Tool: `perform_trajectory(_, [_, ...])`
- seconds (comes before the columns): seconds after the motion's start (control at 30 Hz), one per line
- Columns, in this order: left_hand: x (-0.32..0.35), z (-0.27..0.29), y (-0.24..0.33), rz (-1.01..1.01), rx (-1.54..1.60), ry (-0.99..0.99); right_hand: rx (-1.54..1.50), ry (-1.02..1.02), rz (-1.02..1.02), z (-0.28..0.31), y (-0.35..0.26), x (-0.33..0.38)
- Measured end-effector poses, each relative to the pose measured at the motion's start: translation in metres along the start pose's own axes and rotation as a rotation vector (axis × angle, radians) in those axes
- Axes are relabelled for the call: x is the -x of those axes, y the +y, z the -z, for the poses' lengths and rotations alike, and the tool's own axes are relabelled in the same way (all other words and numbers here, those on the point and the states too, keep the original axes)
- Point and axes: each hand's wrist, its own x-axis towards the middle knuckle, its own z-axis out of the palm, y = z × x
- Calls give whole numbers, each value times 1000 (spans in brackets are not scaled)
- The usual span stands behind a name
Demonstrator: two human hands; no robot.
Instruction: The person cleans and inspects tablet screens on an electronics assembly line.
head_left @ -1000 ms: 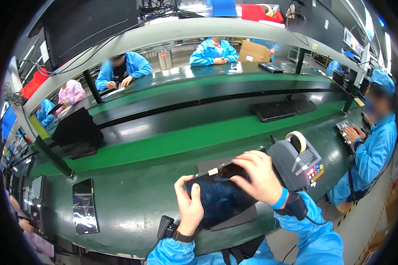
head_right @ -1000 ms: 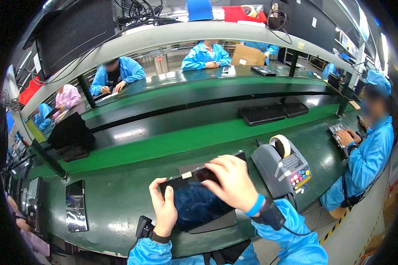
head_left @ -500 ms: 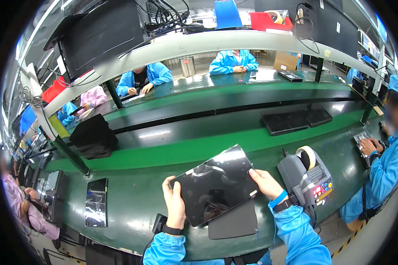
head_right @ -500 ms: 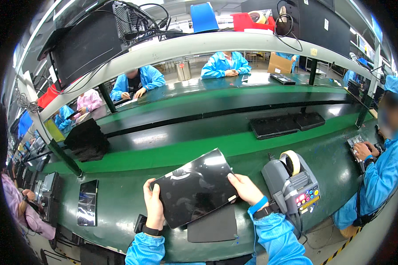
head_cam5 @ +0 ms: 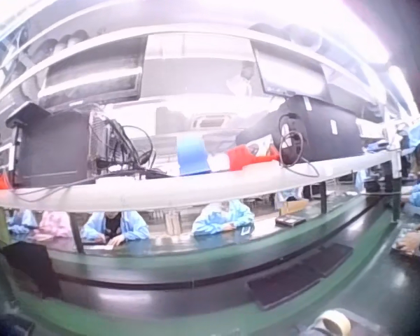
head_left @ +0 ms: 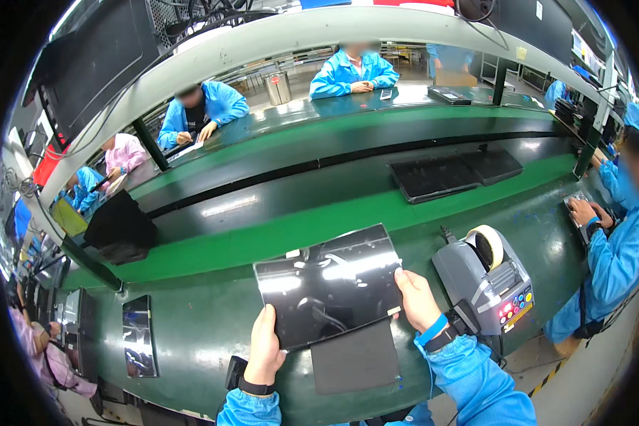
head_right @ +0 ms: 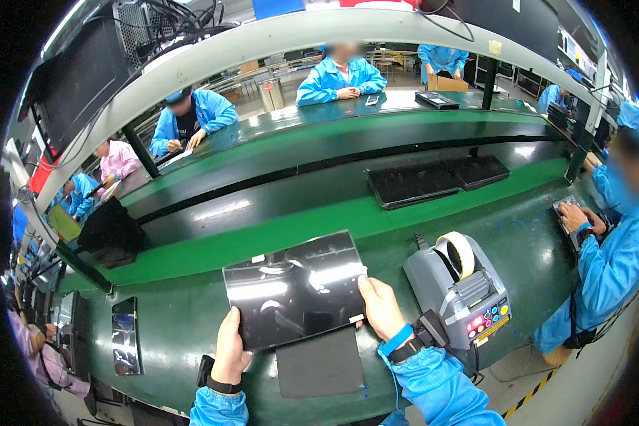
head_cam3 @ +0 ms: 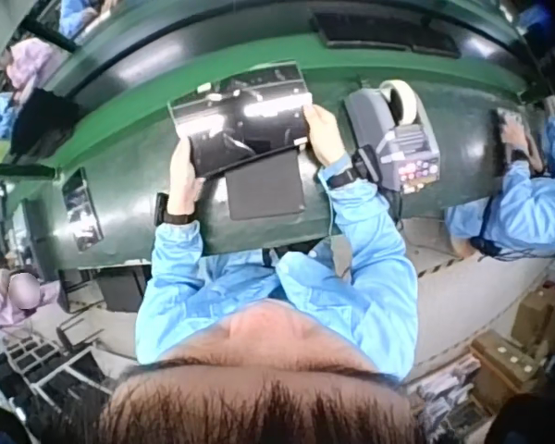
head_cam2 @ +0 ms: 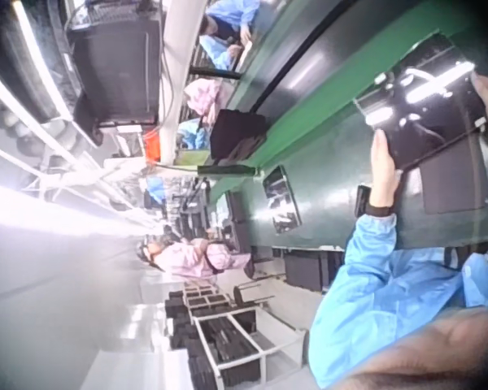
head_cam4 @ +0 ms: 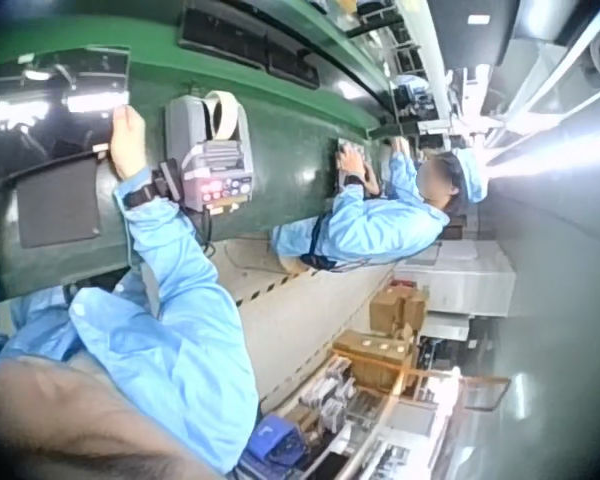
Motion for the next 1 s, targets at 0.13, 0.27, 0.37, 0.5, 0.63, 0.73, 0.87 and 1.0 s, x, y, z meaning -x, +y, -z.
perform_trajectory(0.13, [-1, 0, -13, -153, -17, -84, -82, 31, 5, -1, 10, -2])
perform_trajectory(0.27, [-11, 10, -18, -182, -57, -60, -220, -1, 52, -1, 7, -3])
perform_trajectory(0.37, [-21, 23, 1, -236, -47, 3, -124, 132, 105, 2, 4, -5])
perform_trajectory(0.5, [-56, 35, 45, -242, -11, 41, -68, 141, 112, 11, 15, -15])
perform_trajectory(0.63, [-153, 78, 75, -114, -17, 72, 9, 143, 78, 10, 14, -13])
perform_trajectory(0.73, [-221, 120, 88, -27, -21, 46, -23, 108, 36, 9, 17, -12])
perform_trajectory(0.87, [-255, 129, 102, -88, -439, 301, 10, 131, 38, 16, 20, -10])
perform_trajectory(1.0, [-238, 69, 90, -902, -1920, 601, 17, 119, -1, 17, 18, -16])
